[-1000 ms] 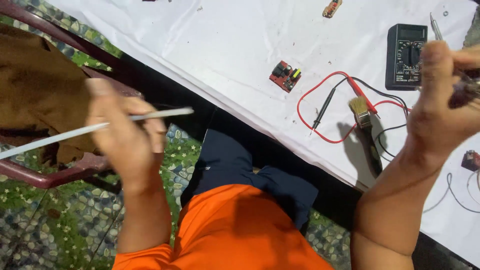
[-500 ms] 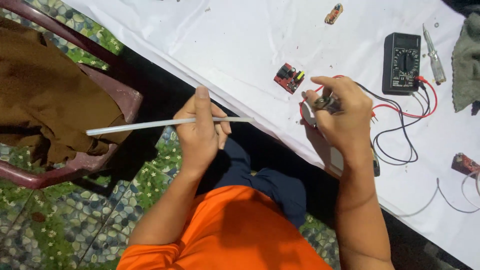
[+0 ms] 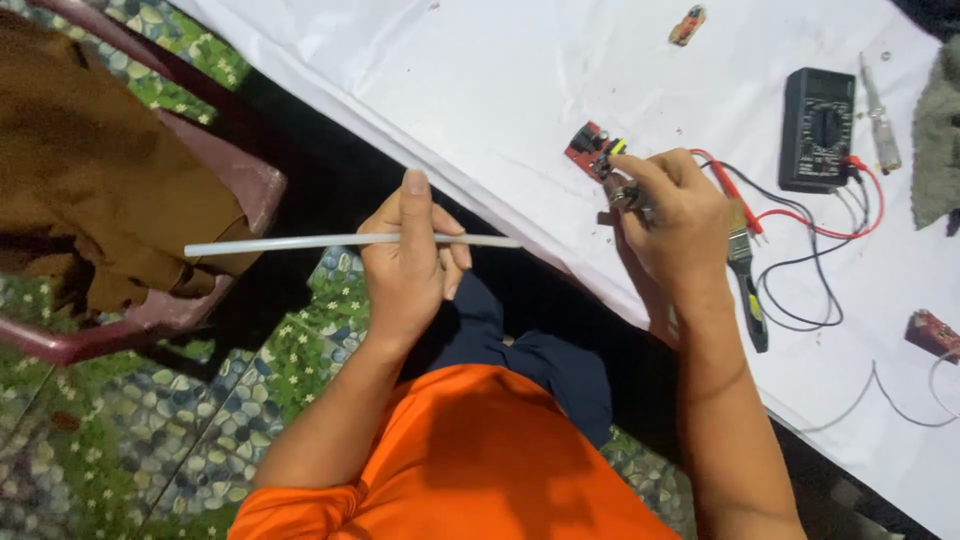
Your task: Applying hot glue to a circuit board by manually melting a glue stick with a lighter and dabbing it onto components, then inspecting other boards.
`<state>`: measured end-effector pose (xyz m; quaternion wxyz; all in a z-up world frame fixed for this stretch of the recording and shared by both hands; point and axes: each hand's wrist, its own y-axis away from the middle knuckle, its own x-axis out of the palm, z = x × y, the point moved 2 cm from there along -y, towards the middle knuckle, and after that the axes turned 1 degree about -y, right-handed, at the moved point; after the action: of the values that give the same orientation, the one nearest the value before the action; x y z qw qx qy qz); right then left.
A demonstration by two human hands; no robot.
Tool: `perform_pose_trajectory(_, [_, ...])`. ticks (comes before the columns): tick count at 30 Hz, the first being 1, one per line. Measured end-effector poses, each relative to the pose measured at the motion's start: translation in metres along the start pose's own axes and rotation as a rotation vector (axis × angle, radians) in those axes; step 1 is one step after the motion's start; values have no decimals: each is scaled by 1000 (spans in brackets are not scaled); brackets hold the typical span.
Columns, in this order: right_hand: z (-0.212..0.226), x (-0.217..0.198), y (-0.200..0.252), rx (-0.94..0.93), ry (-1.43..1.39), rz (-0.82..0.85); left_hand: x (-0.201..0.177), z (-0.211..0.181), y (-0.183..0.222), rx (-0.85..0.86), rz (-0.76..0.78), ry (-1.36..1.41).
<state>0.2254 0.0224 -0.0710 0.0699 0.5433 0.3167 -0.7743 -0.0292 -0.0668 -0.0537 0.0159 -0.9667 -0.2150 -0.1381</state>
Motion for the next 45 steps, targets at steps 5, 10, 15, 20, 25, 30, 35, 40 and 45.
perform_pose_trajectory(5, [35, -23, -14, 49, -276, 15, 3, -10, -4, -43, 45, 100])
perform_pose_trajectory(10, [113, -11, -15, 222, -870, 217, 14, -6, 0, -323, 94, 401])
perform_pose_trajectory(15, [123, 9, 1, 110, -947, 181, -2, -12, -3, -375, 152, 491])
perform_pose_trajectory(20, [110, 2, 18, 190, -908, 123, -32, -3, -2, -383, 95, 487])
perform_pose_trajectory(25, [114, 26, 56, 299, -921, 122, -53, -4, 0, -352, 67, 475])
perform_pose_trajectory(30, [143, 31, 58, 380, -1119, 119, -51, 7, 11, -385, 73, 438])
perform_pose_trajectory(35, [141, 15, 46, 401, -1298, 101, -25, 27, 33, -441, 187, 400])
perform_pose_trajectory(40, [149, 11, 41, 292, -1295, -65, -17, 34, 39, -456, 183, 432])
perform_pose_trajectory(45, [136, 16, 54, 313, -1157, -80, -31, 27, 27, -473, 5, 333])
